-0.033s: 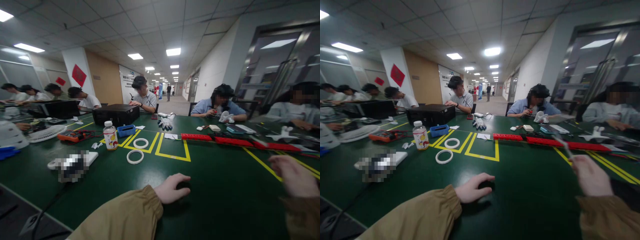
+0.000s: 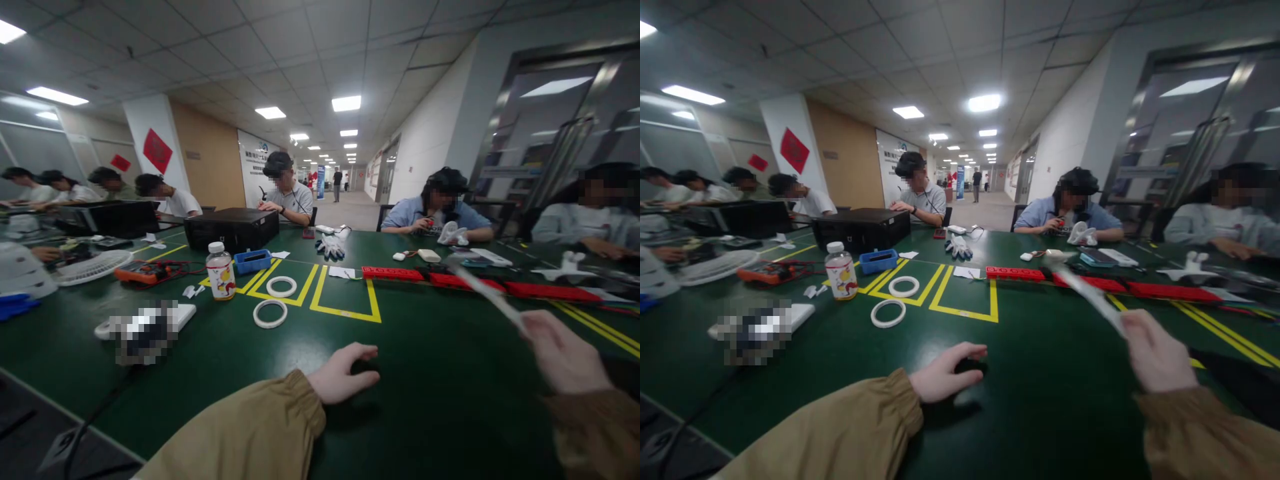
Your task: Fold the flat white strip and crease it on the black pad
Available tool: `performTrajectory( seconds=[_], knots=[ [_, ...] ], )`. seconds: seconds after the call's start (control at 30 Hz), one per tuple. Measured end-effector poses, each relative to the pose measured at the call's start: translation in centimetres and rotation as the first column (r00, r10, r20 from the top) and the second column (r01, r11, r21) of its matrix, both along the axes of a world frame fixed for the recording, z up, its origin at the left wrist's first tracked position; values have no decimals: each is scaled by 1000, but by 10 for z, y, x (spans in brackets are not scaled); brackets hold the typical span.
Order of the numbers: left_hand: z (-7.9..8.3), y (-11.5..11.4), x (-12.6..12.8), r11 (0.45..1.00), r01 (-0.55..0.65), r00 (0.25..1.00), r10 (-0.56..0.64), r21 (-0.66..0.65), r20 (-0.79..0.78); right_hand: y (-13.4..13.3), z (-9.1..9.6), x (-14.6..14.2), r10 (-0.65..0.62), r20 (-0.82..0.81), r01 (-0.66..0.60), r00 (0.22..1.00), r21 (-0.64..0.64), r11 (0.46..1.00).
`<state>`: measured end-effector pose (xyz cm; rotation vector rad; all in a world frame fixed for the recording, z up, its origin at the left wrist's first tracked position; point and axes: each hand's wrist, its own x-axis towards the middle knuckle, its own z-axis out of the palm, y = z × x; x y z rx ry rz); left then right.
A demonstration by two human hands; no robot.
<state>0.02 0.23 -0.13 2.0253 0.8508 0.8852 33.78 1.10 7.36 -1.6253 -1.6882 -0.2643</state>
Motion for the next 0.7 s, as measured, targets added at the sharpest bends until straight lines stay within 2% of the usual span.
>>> performTrajectory(
  seconds=[0.03, 0.1, 0.17, 0.23, 0.47, 0.57, 0.7],
  knots=[
    [-1, 2, 0, 997, -28, 997, 33, -66, 74, -1, -7, -15, 65, -6, -65, 998, -36, 997],
    [-2, 5, 0, 986, -50, 980, 80, -161, 183, -4, -22, -43, 270, 20, -267, 963, -99, 958],
    [0, 7, -1, 982, -73, 968, 112, -175, 223, -7, -35, -61, 437, 60, -425, 897, -145, 893],
    [2, 8, -2, 985, -111, 968, 138, -136, 211, -6, -45, -68, 514, 92, -495, 853, -171, 852],
    [3, 7, -4, 984, -122, 967, 147, -131, 206, 11, -64, -60, 531, 212, -494, 820, -205, 845],
    [5, 5, -4, 977, -169, 956, 195, -131, 217, 15, -67, -61, 556, 246, -519, 794, -200, 831],
    [4, 6, -3, 976, -155, 949, 189, -151, 254, 13, -68, -66, 543, 268, -516, 796, -170, 840]
  ],
)
